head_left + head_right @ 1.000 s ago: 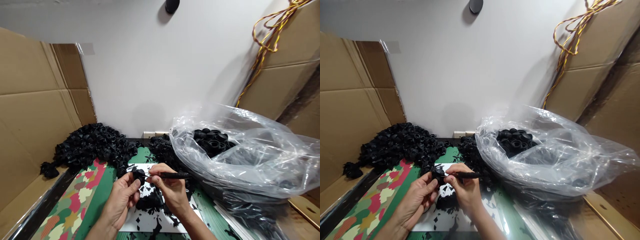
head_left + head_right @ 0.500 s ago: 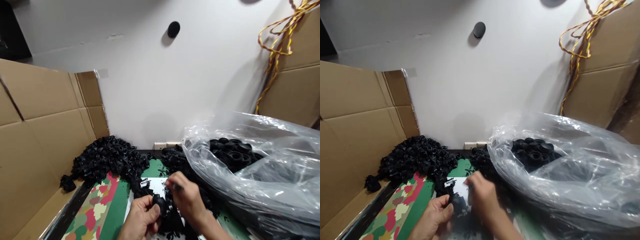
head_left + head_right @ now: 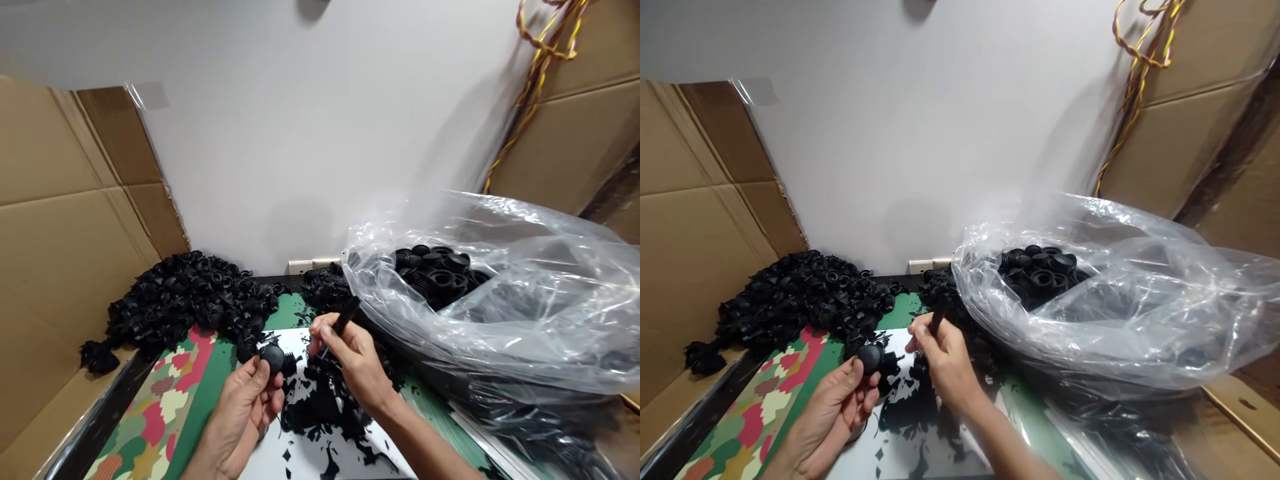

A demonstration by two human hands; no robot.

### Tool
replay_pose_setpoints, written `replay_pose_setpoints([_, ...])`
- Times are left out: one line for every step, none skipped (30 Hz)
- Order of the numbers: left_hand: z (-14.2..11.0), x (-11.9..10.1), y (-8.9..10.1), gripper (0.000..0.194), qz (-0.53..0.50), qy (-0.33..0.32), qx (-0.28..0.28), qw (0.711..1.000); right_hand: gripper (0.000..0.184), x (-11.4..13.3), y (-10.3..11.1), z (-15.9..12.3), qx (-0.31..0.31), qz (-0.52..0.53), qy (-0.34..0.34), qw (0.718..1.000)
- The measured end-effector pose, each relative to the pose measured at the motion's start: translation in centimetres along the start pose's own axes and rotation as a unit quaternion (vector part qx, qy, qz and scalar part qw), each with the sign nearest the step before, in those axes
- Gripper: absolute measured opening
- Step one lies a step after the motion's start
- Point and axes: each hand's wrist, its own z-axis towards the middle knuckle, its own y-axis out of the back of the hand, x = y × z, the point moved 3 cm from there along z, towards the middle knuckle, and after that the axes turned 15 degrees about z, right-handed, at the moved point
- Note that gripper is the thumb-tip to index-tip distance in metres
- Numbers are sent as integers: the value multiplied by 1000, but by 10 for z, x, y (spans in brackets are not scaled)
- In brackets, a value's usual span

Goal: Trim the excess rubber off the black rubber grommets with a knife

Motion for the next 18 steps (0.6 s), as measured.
replay_pose_setpoints([0, -1, -2, 37, -7, 1, 3, 1000, 23, -3, -3, -3, -1, 1, -18, 1000])
replay_pose_setpoints([-1, -2, -4, 36, -15, -1, 6, 1000, 20, -7, -7, -6, 0, -6, -27, 1000])
replay_pose_setpoints([-1, -3, -6, 34, -21, -5, 12, 1000, 19, -11, -11, -8, 3, -18, -26, 1000])
replay_pose_setpoints([-1, -4, -8, 33, -28, -9, 19, 999, 19, -14, -15, -10, 11, -30, -14, 999])
replay_pose_setpoints([-2, -4, -11, 32, -34, -10, 26, 999, 17, -17, -20, -11, 20, -38, 5, 999])
replay_pose_setpoints([-3, -4, -14, 31, -39, -9, 31, 999, 15, -19, -24, -12, 24, -39, 24, 999])
replay_pose_setpoints([-3, -4, -16, 32, -43, -8, 35, 998, 13, -22, -28, -12, 21, -32, 33, 999])
replay_pose_setpoints([-3, -3, -17, 32, -44, -7, 37, 998, 11, -25, -30, -12, 9, -20, 32, 999])
replay_pose_setpoints([-4, -3, -17, 33, -39, -6, 38, 999, 8, -28, -32, -11, -6, -8, 26, 1000])
replay_pose_setpoints([-4, -3, -15, 35, -23, -6, 38, 999, 4, -30, -32, -11, -21, -2, 21, 1000])
replay_pose_setpoints([-4, -3, -13, 36, 7, -5, 39, 999, 4, -30, -32, -10, -31, -3, 22, 999])
replay_pose_setpoints([-4, -5, -9, 37, 49, -6, 35, 998, 7, -30, -31, -9, -34, -14, 31, 999])
replay_pose_setpoints([-4, -7, -3, 38, 103, -15, 19, 994, 11, -28, -30, -8, -32, -33, 45, 998])
replay_pose_setpoints([-4, -10, 4, 39, 165, -31, -11, 986, 14, -27, -28, -7, -29, -55, 59, 996])
replay_pose_setpoints([-5, -16, 11, 40, 226, -69, -59, 970, 16, -25, -27, -6, -24, -77, 67, 994])
replay_pose_setpoints([-7, -24, 17, 40, 282, -127, -122, 943, 16, -24, -26, -6, -19, -96, 70, 993])
replay_pose_setpoints([-10, -32, 20, 42, 341, -185, -166, 907, 17, -24, -26, -6, -8, -109, 69, 992])
replay_pose_setpoints([-12, -39, 19, 43, 402, -238, -177, 866, 18, -24, -28, -6, 8, -120, 67, 990])
